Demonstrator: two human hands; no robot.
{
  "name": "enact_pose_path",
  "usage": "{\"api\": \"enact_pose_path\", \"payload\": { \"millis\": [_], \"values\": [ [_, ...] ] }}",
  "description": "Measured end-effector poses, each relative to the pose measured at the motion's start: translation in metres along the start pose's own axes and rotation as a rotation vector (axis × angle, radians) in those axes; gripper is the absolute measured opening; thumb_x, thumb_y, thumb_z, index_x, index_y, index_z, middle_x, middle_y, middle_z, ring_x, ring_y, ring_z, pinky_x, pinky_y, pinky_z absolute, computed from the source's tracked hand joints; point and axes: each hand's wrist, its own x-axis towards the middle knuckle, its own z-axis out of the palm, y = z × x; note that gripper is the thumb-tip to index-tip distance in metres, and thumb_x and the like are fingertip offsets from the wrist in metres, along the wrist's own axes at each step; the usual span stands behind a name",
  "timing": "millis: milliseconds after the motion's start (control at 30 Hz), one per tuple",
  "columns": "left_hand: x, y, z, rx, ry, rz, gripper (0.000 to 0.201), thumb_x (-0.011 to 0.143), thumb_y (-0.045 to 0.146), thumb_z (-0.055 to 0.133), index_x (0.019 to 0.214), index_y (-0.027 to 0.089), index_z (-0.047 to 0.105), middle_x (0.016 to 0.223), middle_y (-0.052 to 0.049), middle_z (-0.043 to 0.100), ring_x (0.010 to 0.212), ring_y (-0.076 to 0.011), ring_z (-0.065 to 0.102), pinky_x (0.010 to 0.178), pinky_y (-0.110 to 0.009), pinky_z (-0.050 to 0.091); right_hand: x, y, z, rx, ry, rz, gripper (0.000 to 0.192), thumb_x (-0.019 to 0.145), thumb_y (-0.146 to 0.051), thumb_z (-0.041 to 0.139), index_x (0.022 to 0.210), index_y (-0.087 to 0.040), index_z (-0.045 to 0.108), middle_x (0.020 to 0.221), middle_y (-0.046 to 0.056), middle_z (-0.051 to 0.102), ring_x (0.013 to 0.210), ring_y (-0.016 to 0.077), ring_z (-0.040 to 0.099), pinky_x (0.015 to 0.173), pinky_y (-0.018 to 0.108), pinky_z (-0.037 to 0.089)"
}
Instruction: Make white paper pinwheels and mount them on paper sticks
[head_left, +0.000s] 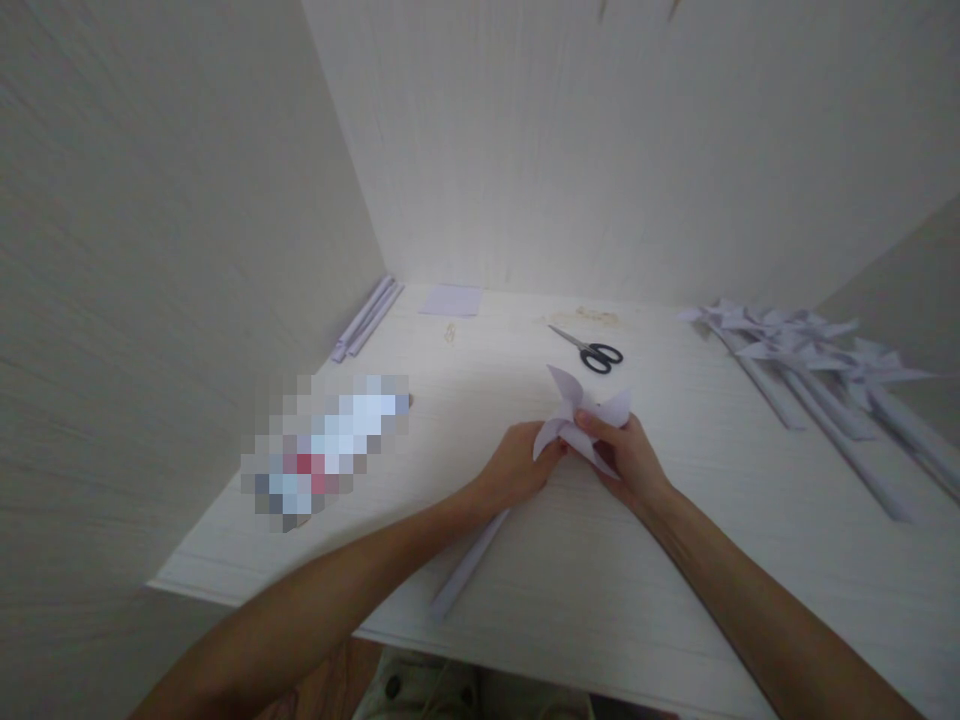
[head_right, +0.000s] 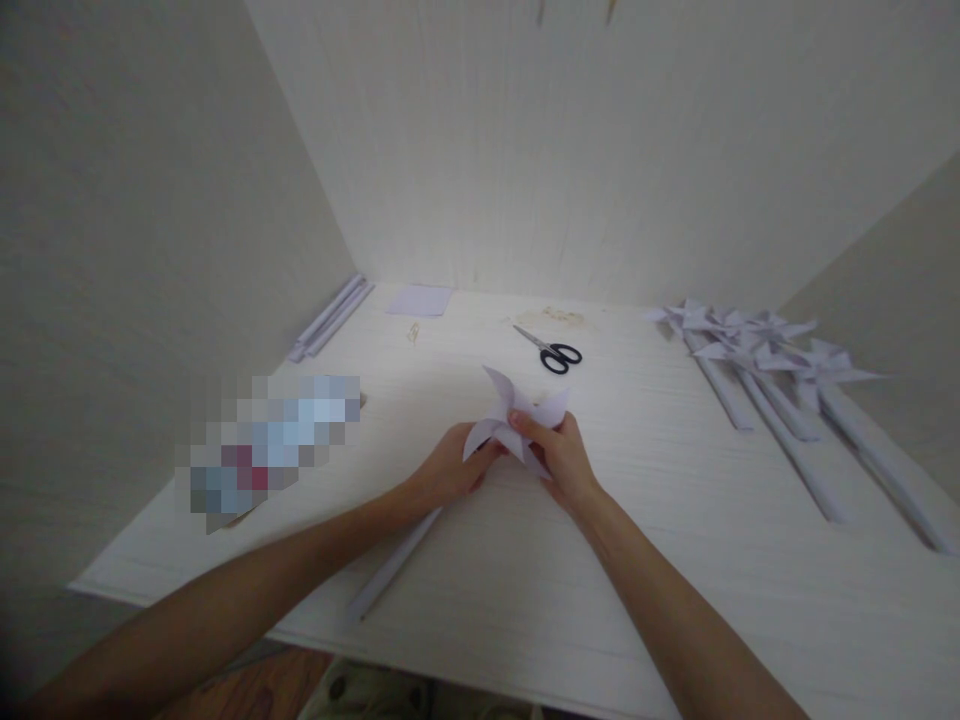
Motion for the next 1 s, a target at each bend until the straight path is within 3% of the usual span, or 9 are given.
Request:
{"api": "enact_pose_path", "payload": {
  "millis": [367,633,1000],
  "values": [
    [0.001,0.002,0.0,-0.004,0.048,0.041,0.028,0.077,0.027,0.039,0.06,0.013,0.056,0.045,0.0,0.051,0.05,-0.0116,0.05,0.049,-0.02,0.036,0.002,0.006,-0.013,-0.26,-0.072,-0.125,0.015,0.061,-0.025,0.067,0.07,-0.015,0.061,0.055,-0.002,0.057,0.048,0.0111,0.049,0.045,0.023,0.037],
    [0.0,0.001,0.001,-0.016,0.069,0.04,0.025,0.076,0.025,0.04,0.063,0.013,0.058,0.048,-0.001,0.054,0.054,-0.0126,0.052,0.051,-0.02,0.037,0.001,0.006,-0.009,-0.213,-0.091,-0.115,0.012,0.063,-0.024,0.066,0.069,-0.016,0.061,0.05,-0.004,0.049,0.048,0.0102,0.047,0.046,0.022,0.036],
    [-0.001,0.0,0.001,-0.023,0.066,0.053,0.022,0.075,0.021,0.04,0.066,0.013,0.058,0.052,-0.001,0.055,0.06,-0.0132,0.053,0.054,-0.021,0.039,0.002,0.008,-0.013,-0.304,-0.115,-0.132,0.015,0.062,-0.028,0.065,0.067,-0.016,0.057,0.053,-0.004,0.05,0.045,0.0092,0.042,0.041,0.022,0.029]
  ]
}}
